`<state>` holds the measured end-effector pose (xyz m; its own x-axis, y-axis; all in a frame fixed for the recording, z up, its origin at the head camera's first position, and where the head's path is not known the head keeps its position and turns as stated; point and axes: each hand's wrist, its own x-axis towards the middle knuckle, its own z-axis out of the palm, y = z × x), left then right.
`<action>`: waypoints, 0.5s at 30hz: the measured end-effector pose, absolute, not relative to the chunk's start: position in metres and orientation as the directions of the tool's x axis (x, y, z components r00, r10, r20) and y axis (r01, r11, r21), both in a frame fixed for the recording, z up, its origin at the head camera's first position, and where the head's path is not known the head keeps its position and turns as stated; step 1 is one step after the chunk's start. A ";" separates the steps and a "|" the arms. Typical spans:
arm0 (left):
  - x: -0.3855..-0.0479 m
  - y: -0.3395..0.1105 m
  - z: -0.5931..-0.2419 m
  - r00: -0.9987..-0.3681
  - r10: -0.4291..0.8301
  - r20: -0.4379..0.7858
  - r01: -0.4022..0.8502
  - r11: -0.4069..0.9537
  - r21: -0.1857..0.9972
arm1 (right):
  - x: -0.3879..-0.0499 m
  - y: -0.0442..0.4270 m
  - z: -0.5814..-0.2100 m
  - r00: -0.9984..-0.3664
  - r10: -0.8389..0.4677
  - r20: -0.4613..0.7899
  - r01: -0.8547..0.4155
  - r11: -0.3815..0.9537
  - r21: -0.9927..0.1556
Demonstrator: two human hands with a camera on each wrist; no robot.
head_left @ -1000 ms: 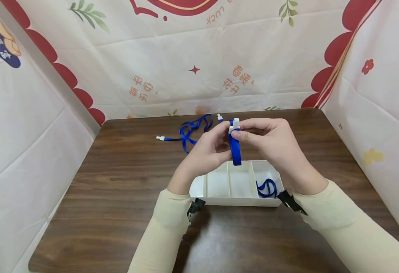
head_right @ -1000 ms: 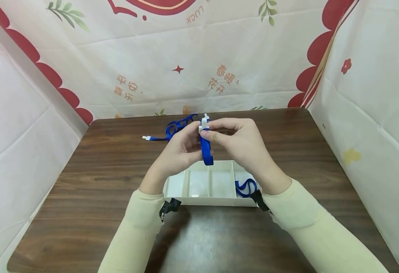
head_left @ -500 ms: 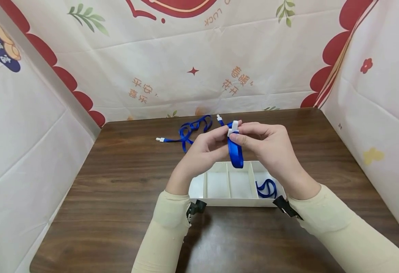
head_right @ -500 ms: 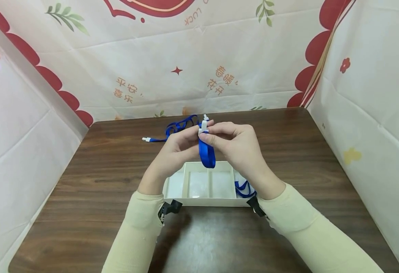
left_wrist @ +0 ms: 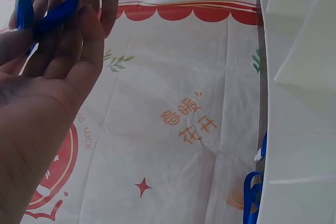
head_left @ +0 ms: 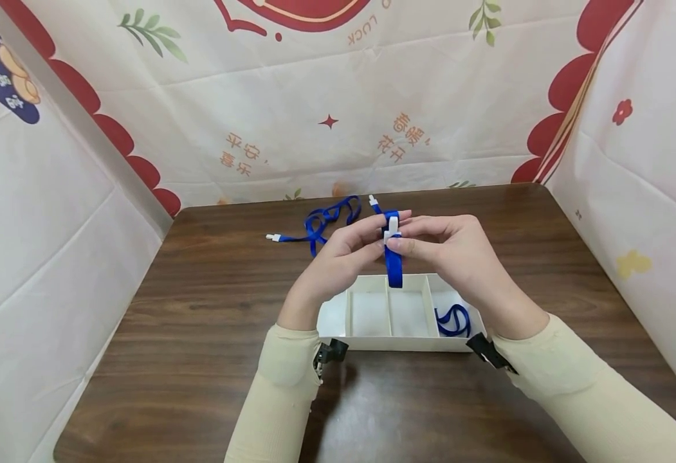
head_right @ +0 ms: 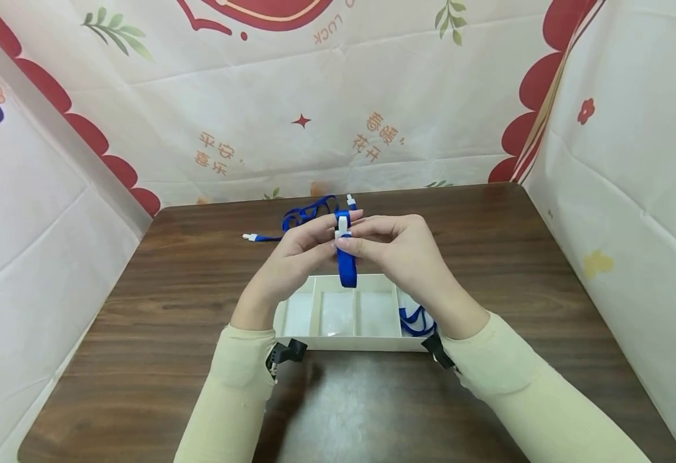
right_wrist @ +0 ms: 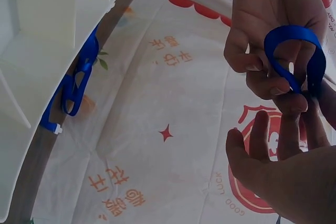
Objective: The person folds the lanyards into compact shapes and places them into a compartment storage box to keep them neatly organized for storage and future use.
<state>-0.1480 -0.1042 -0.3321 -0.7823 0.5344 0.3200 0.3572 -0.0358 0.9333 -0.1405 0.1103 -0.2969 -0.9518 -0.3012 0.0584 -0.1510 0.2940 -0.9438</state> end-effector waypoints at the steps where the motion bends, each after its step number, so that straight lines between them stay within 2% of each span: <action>1: -0.148 -0.105 -0.332 -0.780 0.539 0.318 0.356 -0.036 0.934 | -0.140 0.110 -0.297 -0.952 -0.301 0.062 -0.154 0.291 -0.944; 5: -0.146 -0.104 -0.333 -0.781 0.538 0.317 0.350 -0.044 0.936 | -0.139 0.109 -0.298 -0.954 -0.283 0.098 -0.170 0.244 -0.955; 9: -0.143 -0.104 -0.337 -0.826 0.468 0.314 0.340 -0.031 0.940 | -0.136 0.109 -0.301 -0.961 -0.244 0.134 -0.178 0.171 -0.969; 15: -0.141 -0.099 -0.345 -0.875 0.367 0.315 0.269 -0.173 0.947 | -0.137 0.109 -0.305 -0.969 -0.190 0.160 -0.189 0.146 -0.971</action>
